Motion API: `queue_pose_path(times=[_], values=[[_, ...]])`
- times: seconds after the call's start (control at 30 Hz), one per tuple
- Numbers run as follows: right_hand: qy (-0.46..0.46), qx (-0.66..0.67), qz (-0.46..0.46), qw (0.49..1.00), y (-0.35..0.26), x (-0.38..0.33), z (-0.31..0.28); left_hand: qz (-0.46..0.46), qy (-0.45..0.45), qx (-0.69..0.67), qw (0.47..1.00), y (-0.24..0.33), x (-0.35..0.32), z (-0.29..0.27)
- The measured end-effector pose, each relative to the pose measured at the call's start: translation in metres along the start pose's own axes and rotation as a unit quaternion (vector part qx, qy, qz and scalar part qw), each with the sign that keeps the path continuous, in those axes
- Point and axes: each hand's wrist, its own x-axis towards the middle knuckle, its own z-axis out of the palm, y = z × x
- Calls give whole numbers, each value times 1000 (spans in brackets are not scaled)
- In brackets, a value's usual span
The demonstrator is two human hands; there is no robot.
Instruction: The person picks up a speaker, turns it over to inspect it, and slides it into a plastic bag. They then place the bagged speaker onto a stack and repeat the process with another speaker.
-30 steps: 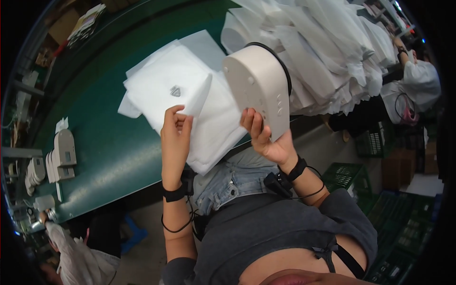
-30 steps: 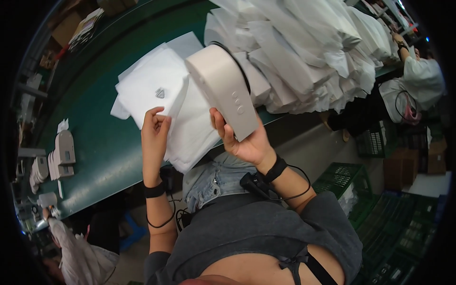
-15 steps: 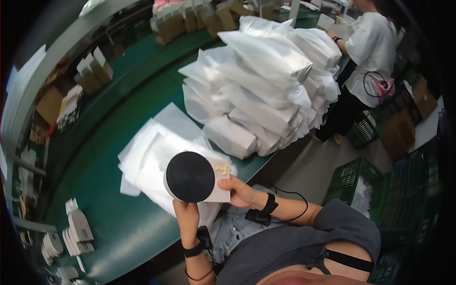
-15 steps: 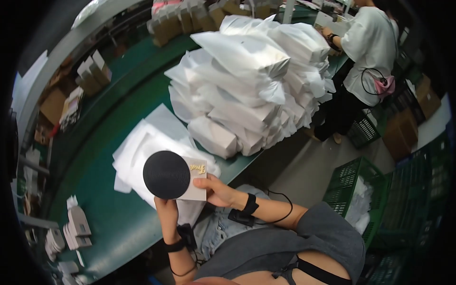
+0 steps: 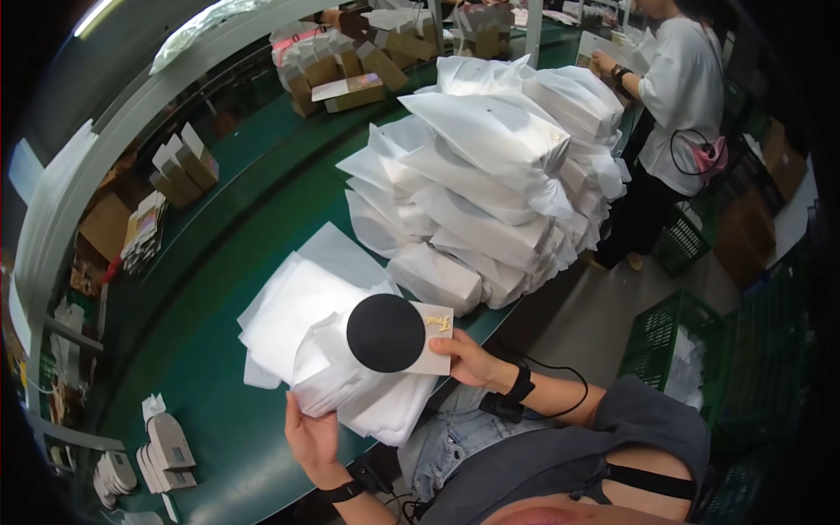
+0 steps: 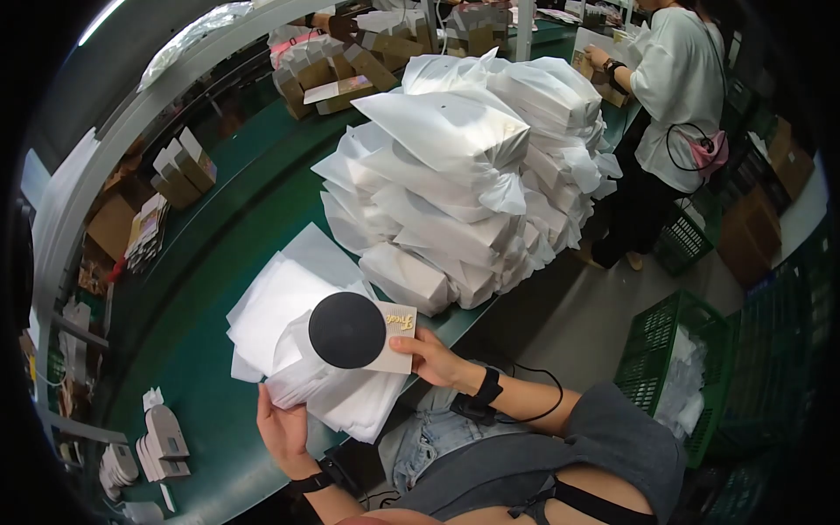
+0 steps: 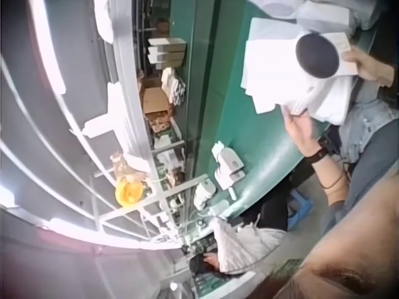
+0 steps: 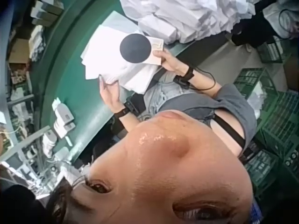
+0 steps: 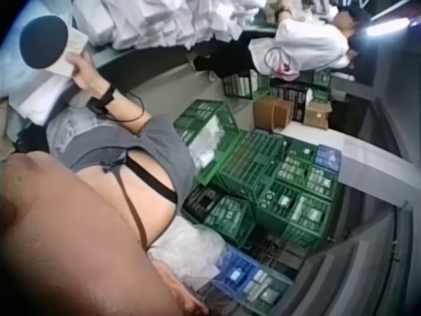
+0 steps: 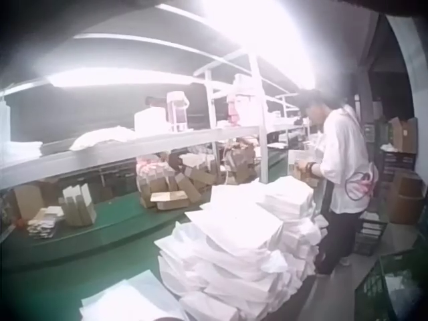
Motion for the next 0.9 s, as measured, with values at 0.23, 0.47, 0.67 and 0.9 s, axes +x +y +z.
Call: queue_pose_path(times=[0.23,0.47,0.67,0.9], values=[[16,-45,-74,996,-9,1,2,132,15,279,951,9,-2,3],[-79,-7,212,974,-36,-32,38,213,29,367,905,-2,7,14],[-40,102,233,966,-15,-17,37,185,11,501,846,-22,-5,43],[0,-326,-93,941,-2,-21,44,228,-1,542,809,-35,-20,52]])
